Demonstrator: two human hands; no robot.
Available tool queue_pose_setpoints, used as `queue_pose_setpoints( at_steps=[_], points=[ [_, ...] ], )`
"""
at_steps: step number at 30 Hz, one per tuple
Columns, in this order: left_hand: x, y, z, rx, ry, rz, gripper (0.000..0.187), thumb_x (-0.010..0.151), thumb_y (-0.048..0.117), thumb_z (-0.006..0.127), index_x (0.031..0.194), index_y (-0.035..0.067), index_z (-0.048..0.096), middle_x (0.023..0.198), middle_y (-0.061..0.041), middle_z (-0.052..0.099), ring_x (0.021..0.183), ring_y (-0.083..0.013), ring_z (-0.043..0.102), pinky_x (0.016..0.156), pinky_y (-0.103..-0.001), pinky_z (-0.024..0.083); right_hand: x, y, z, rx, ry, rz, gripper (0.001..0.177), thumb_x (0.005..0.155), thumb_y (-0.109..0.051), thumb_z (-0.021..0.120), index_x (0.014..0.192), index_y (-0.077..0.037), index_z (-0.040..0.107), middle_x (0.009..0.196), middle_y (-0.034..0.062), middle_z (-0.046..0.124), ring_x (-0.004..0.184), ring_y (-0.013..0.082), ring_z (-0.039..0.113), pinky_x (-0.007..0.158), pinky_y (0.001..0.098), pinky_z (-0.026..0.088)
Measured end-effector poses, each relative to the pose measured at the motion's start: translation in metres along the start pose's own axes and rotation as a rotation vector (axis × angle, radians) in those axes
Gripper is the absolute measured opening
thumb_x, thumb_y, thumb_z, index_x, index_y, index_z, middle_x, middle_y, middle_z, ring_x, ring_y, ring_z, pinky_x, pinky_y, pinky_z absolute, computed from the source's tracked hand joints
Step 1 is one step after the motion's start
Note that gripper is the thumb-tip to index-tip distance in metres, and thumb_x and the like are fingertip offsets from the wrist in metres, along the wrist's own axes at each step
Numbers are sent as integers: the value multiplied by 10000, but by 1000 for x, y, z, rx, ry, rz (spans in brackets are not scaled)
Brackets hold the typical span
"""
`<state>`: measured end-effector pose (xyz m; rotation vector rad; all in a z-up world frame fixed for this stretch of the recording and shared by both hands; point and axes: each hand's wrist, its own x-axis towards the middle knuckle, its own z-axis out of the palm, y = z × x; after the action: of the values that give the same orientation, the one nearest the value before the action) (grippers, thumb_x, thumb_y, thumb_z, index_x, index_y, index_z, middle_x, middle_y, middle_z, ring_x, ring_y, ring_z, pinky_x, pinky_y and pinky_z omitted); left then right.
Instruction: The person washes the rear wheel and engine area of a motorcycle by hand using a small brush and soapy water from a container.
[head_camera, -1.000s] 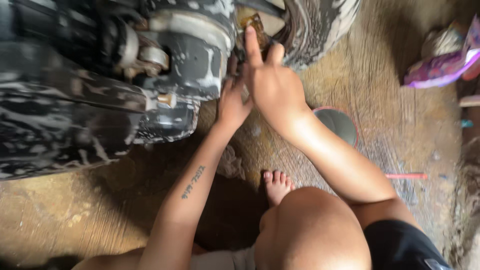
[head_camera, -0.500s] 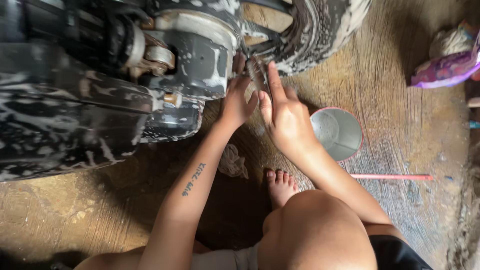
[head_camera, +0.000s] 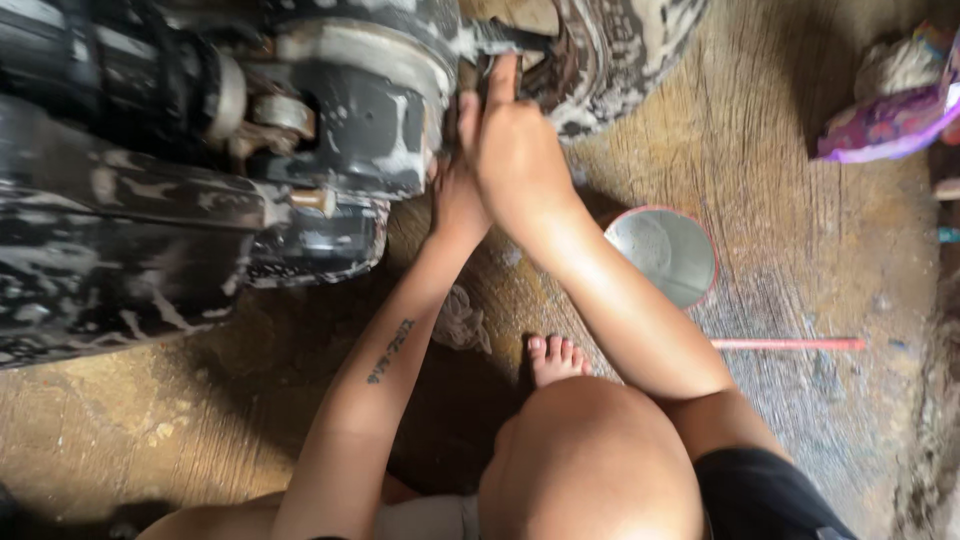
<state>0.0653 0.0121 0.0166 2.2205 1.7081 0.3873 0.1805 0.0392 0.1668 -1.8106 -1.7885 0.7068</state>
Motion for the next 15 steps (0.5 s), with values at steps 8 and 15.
queue_pose_setpoints(
  at_steps=[8, 15],
  points=[
    [12, 26, -35, -64, -5, -74, 763, 965, 458, 566, 1524, 5, 312, 1289, -263, 625, 1176, -439, 618, 1049, -623, 368, -10, -2, 12, 82, 205, -123, 600, 1111, -284, 542, 1502, 108, 311, 909, 369, 656, 733, 504, 678, 619, 515, 580],
    [15, 21, -36, -139, 86, -40, 594, 945, 395, 543, 1350, -40, 535, 1173, -297, 662, 1023, -460, 627, 883, -581, 450, -6, -2, 8, 290, 234, -129, 394, 1135, -276, 503, 1328, 66, 472, 854, 312, 695, 792, 475, 698, 645, 520, 537]
  ],
)
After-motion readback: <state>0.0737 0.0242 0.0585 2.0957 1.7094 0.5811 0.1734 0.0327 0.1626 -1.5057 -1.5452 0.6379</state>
